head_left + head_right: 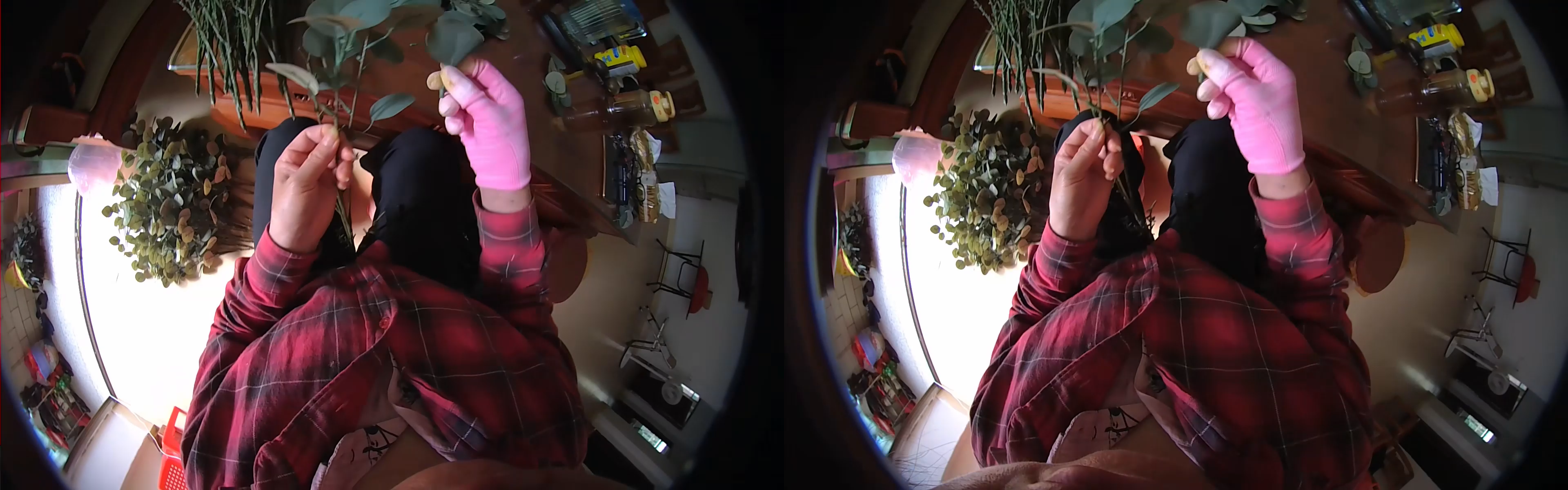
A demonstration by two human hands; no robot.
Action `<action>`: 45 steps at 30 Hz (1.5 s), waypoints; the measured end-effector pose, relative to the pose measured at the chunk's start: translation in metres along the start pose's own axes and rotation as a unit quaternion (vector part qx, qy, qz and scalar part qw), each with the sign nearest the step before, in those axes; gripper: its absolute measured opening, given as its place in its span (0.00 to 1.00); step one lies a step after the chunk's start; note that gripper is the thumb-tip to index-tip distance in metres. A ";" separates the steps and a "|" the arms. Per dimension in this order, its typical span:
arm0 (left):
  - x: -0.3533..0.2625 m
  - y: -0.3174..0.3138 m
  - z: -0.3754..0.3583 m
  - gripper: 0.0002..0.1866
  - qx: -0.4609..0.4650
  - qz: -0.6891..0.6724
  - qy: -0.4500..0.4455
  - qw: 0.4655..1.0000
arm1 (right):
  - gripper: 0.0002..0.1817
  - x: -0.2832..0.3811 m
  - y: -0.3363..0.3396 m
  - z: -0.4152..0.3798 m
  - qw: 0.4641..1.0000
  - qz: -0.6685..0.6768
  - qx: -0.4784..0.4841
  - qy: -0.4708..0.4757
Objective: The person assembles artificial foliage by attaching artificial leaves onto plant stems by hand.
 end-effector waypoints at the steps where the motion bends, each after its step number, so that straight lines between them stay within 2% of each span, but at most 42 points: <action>1: 0.001 -0.001 0.000 0.06 -0.001 -0.004 0.002 1.000 | 0.06 -0.003 -0.007 -0.006 1.000 0.018 0.001 -0.010; 7: 0.001 -0.005 0.000 0.05 0.010 -0.016 0.005 1.000 | 0.10 -0.024 -0.029 -0.023 0.989 0.127 0.044 -0.065; 13: 0.001 -0.009 -0.002 0.06 0.018 -0.023 0.008 1.000 | 0.10 -0.027 -0.039 -0.030 0.986 0.140 0.059 -0.063; 19: 0.001 -0.012 -0.004 0.06 0.030 -0.030 0.014 0.999 | 0.10 -0.020 -0.053 -0.037 1.000 0.013 -0.006 -0.028; 22: 0.003 -0.012 -0.003 0.06 0.039 -0.039 0.013 0.998 | 0.09 -0.022 -0.056 -0.035 1.000 -0.011 -0.004 -0.010; 45: 0.005 -0.012 -0.005 0.06 0.045 -0.045 0.003 0.998 | 0.07 -0.032 -0.065 -0.031 1.000 -0.002 -0.019 -0.020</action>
Point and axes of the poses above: each hand's wrist, its own z-axis towards the middle knuckle, its own y-axis out of the back of the hand, x = y × z, the point moved 5 cm from there along z, towards the middle knuckle, and after that the axes turned 12 degrees about x, right-handed, at the moved point
